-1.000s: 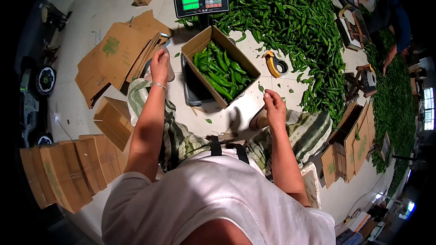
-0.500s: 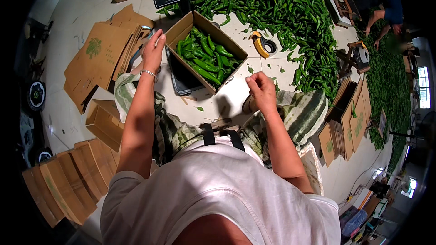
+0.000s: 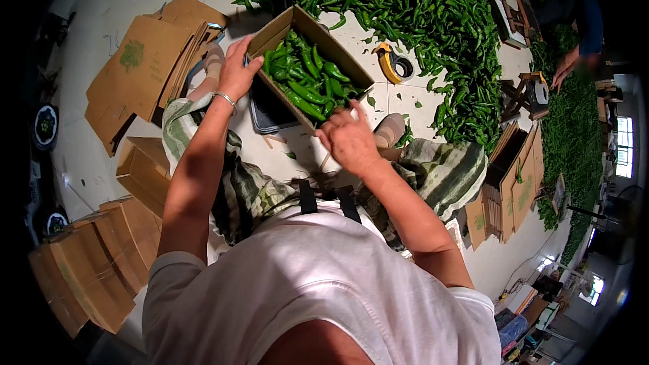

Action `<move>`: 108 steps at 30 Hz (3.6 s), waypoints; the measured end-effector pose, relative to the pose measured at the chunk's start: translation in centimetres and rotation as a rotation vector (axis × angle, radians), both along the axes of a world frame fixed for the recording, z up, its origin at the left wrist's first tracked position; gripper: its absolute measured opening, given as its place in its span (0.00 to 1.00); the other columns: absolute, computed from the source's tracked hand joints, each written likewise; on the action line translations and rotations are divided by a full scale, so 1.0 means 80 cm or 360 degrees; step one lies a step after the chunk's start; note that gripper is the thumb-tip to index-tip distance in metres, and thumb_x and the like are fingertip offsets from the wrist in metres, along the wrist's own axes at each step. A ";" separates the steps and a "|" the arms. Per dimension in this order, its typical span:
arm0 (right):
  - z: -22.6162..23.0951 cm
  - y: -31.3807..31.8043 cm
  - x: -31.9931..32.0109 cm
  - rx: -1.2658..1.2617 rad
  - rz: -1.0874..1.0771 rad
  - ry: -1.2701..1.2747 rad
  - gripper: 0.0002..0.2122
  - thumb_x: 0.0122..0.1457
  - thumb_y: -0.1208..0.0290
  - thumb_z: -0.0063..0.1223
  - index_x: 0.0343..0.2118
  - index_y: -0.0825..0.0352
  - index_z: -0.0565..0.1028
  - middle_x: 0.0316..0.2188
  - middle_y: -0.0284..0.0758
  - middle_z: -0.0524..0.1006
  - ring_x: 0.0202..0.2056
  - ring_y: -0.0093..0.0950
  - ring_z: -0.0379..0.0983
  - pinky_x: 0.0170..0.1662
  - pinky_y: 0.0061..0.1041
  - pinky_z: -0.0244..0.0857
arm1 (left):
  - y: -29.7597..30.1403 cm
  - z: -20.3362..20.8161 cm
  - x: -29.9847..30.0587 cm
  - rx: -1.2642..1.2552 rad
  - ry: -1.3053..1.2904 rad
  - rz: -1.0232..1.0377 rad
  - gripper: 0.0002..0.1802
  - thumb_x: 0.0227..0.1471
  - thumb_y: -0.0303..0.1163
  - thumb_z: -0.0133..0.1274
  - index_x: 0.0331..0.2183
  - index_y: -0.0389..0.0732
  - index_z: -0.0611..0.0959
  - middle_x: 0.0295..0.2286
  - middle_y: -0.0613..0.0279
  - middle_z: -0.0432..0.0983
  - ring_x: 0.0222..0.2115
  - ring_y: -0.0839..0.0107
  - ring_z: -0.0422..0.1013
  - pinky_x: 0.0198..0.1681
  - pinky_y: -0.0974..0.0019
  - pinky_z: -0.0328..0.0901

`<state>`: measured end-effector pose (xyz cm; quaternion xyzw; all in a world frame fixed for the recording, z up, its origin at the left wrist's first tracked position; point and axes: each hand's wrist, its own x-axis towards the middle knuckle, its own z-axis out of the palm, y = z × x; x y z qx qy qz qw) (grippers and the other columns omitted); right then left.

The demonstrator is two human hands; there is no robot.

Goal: The person packs green peppers into a cardboard box, weighs them on a scale, seals the box with a tape dispenser, and stacks the box on a pile of other boxes.

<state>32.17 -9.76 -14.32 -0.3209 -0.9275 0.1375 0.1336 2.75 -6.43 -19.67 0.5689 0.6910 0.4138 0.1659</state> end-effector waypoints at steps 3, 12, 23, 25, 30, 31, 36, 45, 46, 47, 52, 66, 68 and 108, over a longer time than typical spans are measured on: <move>-0.002 0.007 -0.011 0.0053 0.0155 -0.0217 0.19 0.59 0.55 0.46 0.23 0.65 0.77 0.25 0.37 0.76 0.36 0.36 0.71 0.57 0.39 0.50 | -0.002 -0.008 0.007 0.0010 0.0002 0.0114 0.32 0.47 0.33 0.55 0.54 0.38 0.68 0.51 0.50 0.63 0.51 0.54 0.63 0.54 0.62 0.58; 0.061 0.067 -0.048 -0.0993 0.0315 -0.0756 0.32 0.56 0.36 0.38 0.24 0.68 0.79 0.24 0.42 0.77 0.32 0.42 0.73 0.43 0.40 0.61 | 0.005 0.004 0.014 0.0208 0.0076 0.0304 0.30 0.45 0.28 0.47 0.53 0.38 0.65 0.49 0.46 0.63 0.49 0.48 0.62 0.53 0.59 0.59; -0.032 0.122 -0.052 0.0128 -0.0062 -0.1932 0.12 0.54 0.64 0.48 0.38 0.57 0.81 0.39 0.32 0.80 0.41 0.29 0.77 0.39 0.27 0.69 | 0.012 0.005 0.046 0.0044 -0.0190 0.0284 0.33 0.44 0.28 0.49 0.54 0.41 0.63 0.52 0.51 0.59 0.50 0.48 0.61 0.53 0.54 0.59; -0.037 0.123 -0.060 0.0135 -0.0078 -0.1873 0.12 0.54 0.65 0.48 0.37 0.58 0.81 0.38 0.33 0.80 0.41 0.29 0.77 0.39 0.28 0.69 | -0.001 0.003 0.035 0.0051 -0.0187 0.0330 0.33 0.44 0.29 0.49 0.54 0.41 0.63 0.52 0.51 0.59 0.50 0.48 0.61 0.54 0.55 0.59; -0.017 0.115 -0.058 0.0255 -0.0061 -0.1659 0.10 0.53 0.66 0.47 0.29 0.59 0.81 0.31 0.34 0.80 0.34 0.30 0.77 0.30 0.28 0.69 | -0.007 0.008 0.027 -0.0090 -0.0269 0.0372 0.33 0.44 0.29 0.48 0.55 0.43 0.64 0.53 0.49 0.58 0.52 0.49 0.60 0.53 0.57 0.60; -0.043 0.124 -0.035 0.0579 0.0039 -0.1413 0.09 0.53 0.67 0.47 0.26 0.58 0.81 0.28 0.33 0.80 0.32 0.30 0.77 0.28 0.30 0.68 | -0.004 -0.007 0.028 0.0073 -0.0087 0.0436 0.34 0.44 0.29 0.49 0.55 0.43 0.64 0.52 0.50 0.59 0.46 0.47 0.65 0.49 0.53 0.63; -0.031 0.124 -0.036 0.0402 -0.0267 -0.1617 0.08 0.51 0.66 0.50 0.28 0.57 0.81 0.32 0.31 0.78 0.37 0.28 0.74 0.32 0.26 0.67 | 0.011 -0.031 0.028 0.0236 -0.0050 0.0230 0.31 0.45 0.28 0.47 0.54 0.42 0.65 0.52 0.46 0.60 0.50 0.47 0.61 0.54 0.56 0.59; 0.015 0.119 -0.057 0.0066 -0.0381 -0.1508 0.08 0.52 0.70 0.50 0.32 0.59 0.81 0.35 0.34 0.80 0.37 0.31 0.78 0.35 0.28 0.72 | 0.005 -0.020 0.024 0.0141 -0.0243 0.0270 0.31 0.44 0.29 0.49 0.54 0.42 0.66 0.51 0.50 0.61 0.51 0.51 0.61 0.53 0.58 0.59; 0.034 0.118 -0.058 0.0085 -0.0418 -0.1508 0.08 0.52 0.70 0.50 0.31 0.59 0.81 0.34 0.34 0.80 0.37 0.31 0.78 0.36 0.29 0.72 | 0.005 -0.021 0.023 0.0149 -0.0263 0.0270 0.31 0.44 0.30 0.49 0.54 0.42 0.66 0.51 0.50 0.61 0.50 0.51 0.61 0.53 0.58 0.59; 0.050 0.118 -0.057 0.0105 -0.0455 -0.1507 0.08 0.52 0.70 0.50 0.30 0.59 0.81 0.34 0.35 0.80 0.37 0.31 0.78 0.36 0.29 0.72 | 0.006 -0.021 0.023 0.0157 -0.0283 0.0270 0.31 0.44 0.30 0.49 0.54 0.42 0.66 0.51 0.50 0.61 0.50 0.51 0.61 0.52 0.58 0.60; 0.138 0.119 -0.013 -0.0106 -0.0751 -0.0983 0.10 0.46 0.68 0.54 0.30 0.65 0.79 0.28 0.42 0.78 0.31 0.40 0.76 0.33 0.36 0.69 | 0.009 -0.020 0.027 0.0216 -0.0276 0.0357 0.31 0.43 0.26 0.49 0.53 0.41 0.67 0.50 0.50 0.63 0.50 0.52 0.62 0.52 0.58 0.59; 0.114 0.106 -0.009 -0.1560 -0.0460 0.0600 0.07 0.53 0.69 0.60 0.27 0.65 0.74 0.19 0.24 0.70 0.21 0.14 0.65 0.24 0.15 0.58 | 0.003 -0.013 0.026 0.0111 -0.0361 0.0312 0.31 0.45 0.28 0.48 0.54 0.43 0.66 0.52 0.52 0.62 0.50 0.53 0.62 0.52 0.59 0.60; 0.098 0.114 -0.020 -0.1345 -0.0440 0.0608 0.07 0.52 0.70 0.60 0.27 0.66 0.73 0.19 0.25 0.70 0.21 0.14 0.65 0.24 0.15 0.59 | 0.002 -0.011 0.023 0.0106 -0.0363 0.0322 0.31 0.45 0.29 0.48 0.55 0.43 0.65 0.52 0.52 0.62 0.50 0.54 0.62 0.52 0.59 0.60; -0.052 0.019 0.018 0.0229 -0.0224 0.0467 0.21 0.58 0.50 0.44 0.43 0.64 0.72 0.51 0.41 0.66 0.61 0.42 0.50 0.63 0.48 0.40 | 0.016 -0.020 0.005 0.0100 0.0176 0.0086 0.34 0.42 0.23 0.52 0.54 0.39 0.67 0.54 0.51 0.62 0.57 0.51 0.54 0.59 0.56 0.49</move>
